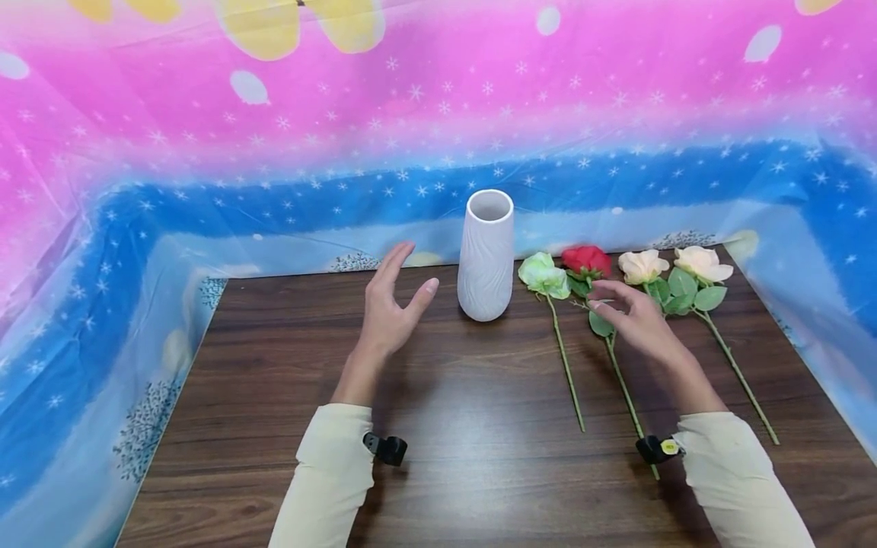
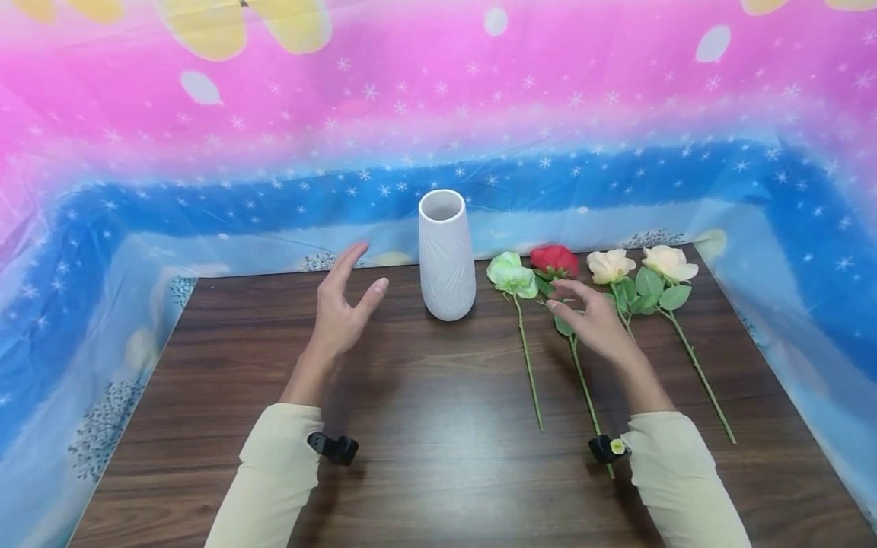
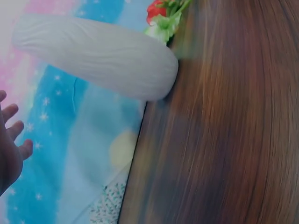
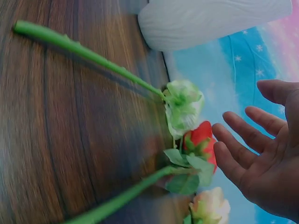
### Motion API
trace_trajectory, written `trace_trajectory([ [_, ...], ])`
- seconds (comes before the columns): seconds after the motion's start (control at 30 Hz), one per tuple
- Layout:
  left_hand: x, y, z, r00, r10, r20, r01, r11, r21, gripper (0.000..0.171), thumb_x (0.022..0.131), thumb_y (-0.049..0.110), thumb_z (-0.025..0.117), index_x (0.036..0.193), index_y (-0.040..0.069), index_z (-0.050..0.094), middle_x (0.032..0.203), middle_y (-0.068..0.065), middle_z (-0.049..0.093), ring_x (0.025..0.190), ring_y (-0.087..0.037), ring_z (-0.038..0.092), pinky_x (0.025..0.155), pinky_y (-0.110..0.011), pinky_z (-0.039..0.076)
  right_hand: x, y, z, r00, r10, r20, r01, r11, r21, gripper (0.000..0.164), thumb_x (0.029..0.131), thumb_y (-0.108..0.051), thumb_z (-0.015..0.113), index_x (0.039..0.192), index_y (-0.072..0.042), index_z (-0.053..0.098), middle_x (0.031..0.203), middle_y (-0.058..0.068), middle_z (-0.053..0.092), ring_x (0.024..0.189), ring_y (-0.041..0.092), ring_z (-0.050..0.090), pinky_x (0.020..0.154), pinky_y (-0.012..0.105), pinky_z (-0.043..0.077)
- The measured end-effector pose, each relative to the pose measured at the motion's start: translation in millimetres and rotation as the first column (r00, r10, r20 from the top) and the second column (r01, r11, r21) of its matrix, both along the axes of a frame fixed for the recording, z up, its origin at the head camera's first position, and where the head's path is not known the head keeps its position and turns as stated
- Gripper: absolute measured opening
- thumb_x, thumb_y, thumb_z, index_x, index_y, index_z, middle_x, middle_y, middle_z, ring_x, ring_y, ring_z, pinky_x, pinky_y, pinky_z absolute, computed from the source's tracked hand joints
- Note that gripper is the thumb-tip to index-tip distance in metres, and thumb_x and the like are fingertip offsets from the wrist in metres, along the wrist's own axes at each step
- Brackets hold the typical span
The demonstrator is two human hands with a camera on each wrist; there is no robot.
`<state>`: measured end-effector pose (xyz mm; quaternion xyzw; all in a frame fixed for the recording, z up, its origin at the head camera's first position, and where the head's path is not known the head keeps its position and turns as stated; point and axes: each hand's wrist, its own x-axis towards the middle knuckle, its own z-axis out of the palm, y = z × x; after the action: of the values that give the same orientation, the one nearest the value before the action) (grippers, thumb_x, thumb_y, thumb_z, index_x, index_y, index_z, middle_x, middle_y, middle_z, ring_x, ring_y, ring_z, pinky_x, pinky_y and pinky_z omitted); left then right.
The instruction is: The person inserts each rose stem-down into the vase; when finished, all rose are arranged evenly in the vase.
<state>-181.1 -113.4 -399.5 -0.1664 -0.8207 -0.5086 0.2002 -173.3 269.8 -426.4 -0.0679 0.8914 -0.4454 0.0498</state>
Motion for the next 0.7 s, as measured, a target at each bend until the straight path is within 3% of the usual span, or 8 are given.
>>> trace_trajectory([
  [0.13, -4.5, 10.6, 1.5, 0.998, -0.034, 0.053, 0.030, 0.997, 0.077, 0.068, 0.092, 0.036, 0.064, 0.151, 0.007, 0.048, 0.156, -0.019, 0.048, 0.150, -0.029, 0.041, 0.124, -0.052, 0.031, -4.5, -5.1, -5.3, 0.997, 0.017, 0.078, -0.009, 0.995, -0.095, 0.056, 0.107, -0.034, 0.051, 0.152, -0.001, 0.043, 0.144, 0.027, 0.056, 0.105, -0.006, 0.061, 0.090, 0.015, 0.051],
  [0.17, -5.9, 13.2, 2.7, 0.997, -0.044, 0.069, 0.038, 0.995, 0.090, 0.067, 0.092, 0.034, 0.064, 0.151, 0.008, 0.047, 0.157, -0.016, 0.048, 0.150, -0.028, 0.041, 0.124, -0.051, 0.032, -5.8, -6.2, -7.0, 0.995, 0.024, 0.098, -0.011, 0.991, -0.132, 0.056, 0.107, -0.033, 0.050, 0.152, 0.000, 0.041, 0.146, 0.029, 0.055, 0.102, -0.012, 0.059, 0.092, 0.016, 0.052],
  [0.23, -9.0, 18.5, 6.1, 0.994, -0.065, 0.088, 0.053, 0.991, 0.125, 0.067, 0.092, 0.032, 0.064, 0.152, 0.008, 0.046, 0.157, -0.015, 0.048, 0.150, -0.026, 0.041, 0.123, -0.050, 0.034, -8.3, -8.7, -10.3, 0.988, 0.044, 0.148, -0.010, 0.975, -0.220, 0.059, 0.108, -0.033, 0.048, 0.154, 0.002, 0.037, 0.149, 0.028, 0.052, 0.105, -0.009, 0.062, 0.097, 0.017, 0.053],
  [0.33, -14.0, 26.3, 12.6, 0.990, -0.098, 0.105, 0.079, 0.981, 0.178, 0.066, 0.093, 0.029, 0.065, 0.153, 0.007, 0.045, 0.157, -0.014, 0.049, 0.149, -0.024, 0.043, 0.123, -0.048, 0.036, -11.6, -14.0, -14.7, 0.973, 0.058, 0.225, 0.027, 0.933, -0.358, 0.062, 0.108, -0.033, 0.047, 0.156, 0.003, 0.031, 0.145, 0.013, 0.059, 0.110, -0.006, 0.064, 0.103, 0.019, 0.052],
  [0.47, -20.9, 35.7, 21.1, 0.985, -0.126, 0.116, 0.099, 0.971, 0.219, 0.068, 0.093, 0.029, 0.067, 0.153, 0.007, 0.044, 0.157, -0.013, 0.049, 0.149, -0.023, 0.044, 0.123, -0.046, 0.036, -16.9, -22.9, -21.0, 0.954, 0.062, 0.293, 0.095, 0.865, -0.493, 0.062, 0.108, -0.029, 0.049, 0.156, 0.004, 0.027, 0.123, -0.013, 0.064, 0.111, -0.002, 0.065, 0.103, 0.019, 0.051],
  [0.6, -29.1, 45.5, 27.5, 0.979, -0.152, 0.139, 0.116, 0.964, 0.240, 0.071, 0.090, 0.028, 0.070, 0.153, 0.007, 0.044, 0.157, -0.015, 0.048, 0.149, -0.025, 0.044, 0.122, -0.046, 0.038, -20.7, -31.7, -24.6, 0.940, 0.053, 0.337, 0.152, 0.819, -0.553, 0.060, 0.107, -0.024, 0.050, 0.155, 0.005, 0.028, 0.112, -0.020, 0.063, 0.106, -0.003, 0.065, 0.098, 0.016, 0.052],
  [0.7, -36.0, 52.0, 31.6, 0.971, -0.166, 0.174, 0.118, 0.959, 0.257, 0.073, 0.090, 0.028, 0.073, 0.154, 0.010, 0.043, 0.158, -0.014, 0.048, 0.149, -0.024, 0.044, 0.121, -0.046, 0.039, -23.0, -37.6, -26.7, 0.931, 0.034, 0.364, 0.187, 0.811, -0.554, 0.059, 0.107, -0.022, 0.050, 0.156, 0.004, 0.027, 0.115, -0.018, 0.064, 0.105, -0.004, 0.064, 0.097, 0.015, 0.052],
])
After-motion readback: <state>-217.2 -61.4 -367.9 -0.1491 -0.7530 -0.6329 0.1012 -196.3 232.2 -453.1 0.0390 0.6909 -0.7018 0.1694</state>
